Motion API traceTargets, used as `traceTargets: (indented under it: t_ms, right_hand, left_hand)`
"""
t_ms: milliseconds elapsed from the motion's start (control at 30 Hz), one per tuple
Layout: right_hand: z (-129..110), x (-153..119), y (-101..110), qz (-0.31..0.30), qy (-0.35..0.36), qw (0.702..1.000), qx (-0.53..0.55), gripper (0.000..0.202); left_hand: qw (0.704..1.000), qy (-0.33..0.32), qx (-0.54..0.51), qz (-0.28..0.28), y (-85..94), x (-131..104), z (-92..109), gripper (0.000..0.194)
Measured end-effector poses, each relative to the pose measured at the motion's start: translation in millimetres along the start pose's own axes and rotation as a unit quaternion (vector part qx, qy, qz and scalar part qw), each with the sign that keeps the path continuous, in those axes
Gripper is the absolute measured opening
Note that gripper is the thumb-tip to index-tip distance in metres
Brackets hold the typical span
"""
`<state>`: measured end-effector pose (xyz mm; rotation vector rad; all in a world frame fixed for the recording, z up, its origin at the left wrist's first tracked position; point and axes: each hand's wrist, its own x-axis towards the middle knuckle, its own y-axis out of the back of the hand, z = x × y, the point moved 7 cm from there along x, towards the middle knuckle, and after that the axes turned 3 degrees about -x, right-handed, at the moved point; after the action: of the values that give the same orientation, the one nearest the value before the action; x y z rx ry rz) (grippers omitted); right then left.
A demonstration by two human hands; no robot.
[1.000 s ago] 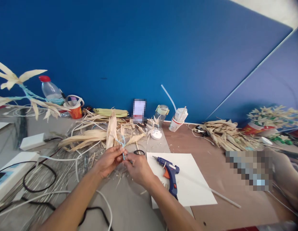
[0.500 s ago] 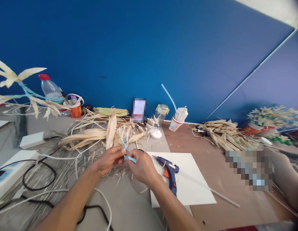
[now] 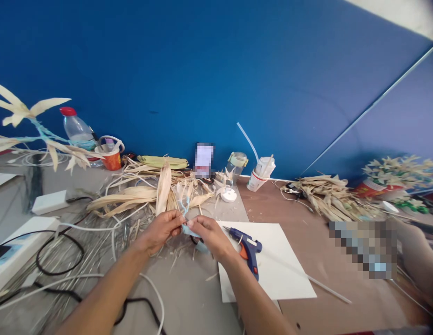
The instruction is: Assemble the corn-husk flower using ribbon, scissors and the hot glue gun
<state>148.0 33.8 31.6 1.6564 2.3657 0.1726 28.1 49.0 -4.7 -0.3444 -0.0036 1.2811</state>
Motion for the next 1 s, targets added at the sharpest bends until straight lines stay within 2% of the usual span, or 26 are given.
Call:
traceTargets:
  t_ms: [67, 200, 400, 500, 600, 667, 800, 1000]
  right_hand:
    - [6, 2, 1, 0.007, -0.015, 1.000, -0.001, 0.031]
    - [16, 5, -4, 0.015, -0.039, 0.999, -0.025, 0.022]
    - [13, 7, -3, 0.059, -0.023, 0.990, -0.128, 0.013]
    - [14, 7, -4, 0.026, -0.013, 0.995, -0.092, 0.013]
    - [21, 7, -8, -0.035, -0.050, 0.998, -0.026, 0.014]
    - [25, 6, -9, -0.064, -0.073, 0.995, -0.021, 0.016]
    - [23, 5, -7, -0.074, -0.060, 0.994, -0.057, 0.017]
    - [23, 5, -8, -0.093, -0.064, 0.990, -0.081, 0.013]
  left_hand:
    - [0.999, -0.010, 0.032, 0.015, 1.0, 0, 1, 0.033]
    - [0.997, -0.020, 0.073, 0.027, -0.3, 1, 2, 0.031]
    - [0.992, -0.013, 0.122, 0.038, -1.7, 0, 3, 0.031]
    - [0.994, -0.010, 0.104, 0.014, -4.1, -1, 1, 0.031]
    - [0.998, 0.009, 0.062, -0.018, -5.2, -1, -5, 0.030]
    - [0.998, 0.020, 0.040, -0.033, -5.0, -1, -9, 0.030]
    - [0.999, 0.023, 0.030, -0.037, -3.4, -1, -10, 0.029]
    - [1.000, 0.020, 0.009, -0.012, -3.2, -2, -3, 0.031]
